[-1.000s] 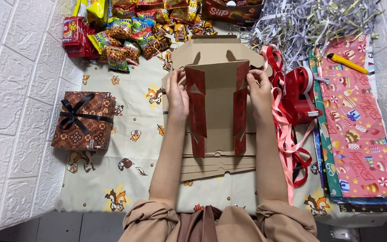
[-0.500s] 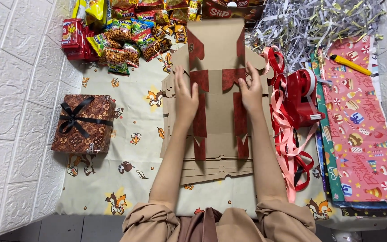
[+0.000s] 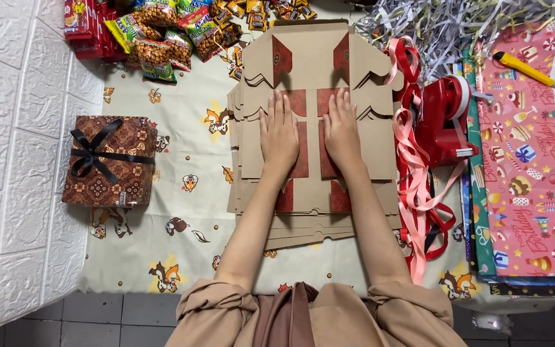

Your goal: Assembling a cardboard gift box and filling it with shredded paper

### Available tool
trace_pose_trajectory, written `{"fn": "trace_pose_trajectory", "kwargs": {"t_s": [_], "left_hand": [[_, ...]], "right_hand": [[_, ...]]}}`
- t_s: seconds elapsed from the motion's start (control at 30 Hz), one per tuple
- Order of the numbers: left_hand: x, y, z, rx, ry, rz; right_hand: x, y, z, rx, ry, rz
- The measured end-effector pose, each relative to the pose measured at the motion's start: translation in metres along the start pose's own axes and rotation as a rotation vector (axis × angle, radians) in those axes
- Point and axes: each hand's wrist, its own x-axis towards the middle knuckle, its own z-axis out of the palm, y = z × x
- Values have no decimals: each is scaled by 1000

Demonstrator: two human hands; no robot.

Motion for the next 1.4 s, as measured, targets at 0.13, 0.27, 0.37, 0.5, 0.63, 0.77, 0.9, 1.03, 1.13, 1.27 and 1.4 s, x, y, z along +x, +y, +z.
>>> {"fn": "trace_pose_trajectory", "kwargs": {"t_s": [0.13,0.27,0.37,0.5,0.63,0.77,0.9,1.03,1.13,1.27,1.4], "left_hand": [[0,-2,5,5,-14,-12],[0,-1,5,8,-13,-7],[-1,-2,4,-4,-13,1],[-3,-8,-16,-549,137,-52],[-3,-23,-23,-958,298,-161],[-5,-28,-26,-1188,370,-252],[-9,-24,-36,-1363,396,-292],[-7,-26,-27,-1410,390,-324],[-8,-29,-24,-1458,372,-329],[-9,-34,-22,-1536,342,-364],[-9,-40,-19,-1652,307,-370]], "right_hand": [[-25,-11,-3,-207,-123,-31],[-46,-19,-19,-159,-272,-29],[-49,-11,-15,-110,-305,-11],[-44,-12,-18,-95,-312,-30],[-27,-3,-23,-39,-347,-22],[-12,-26,-69,473,-188,82],[-23,-82,-135,643,141,5],[-70,-130,-135,804,144,56],[-88,-133,-106,787,-193,34],[-92,-134,-78,633,-443,-8],[-88,-136,-61,718,-352,-18]]}}
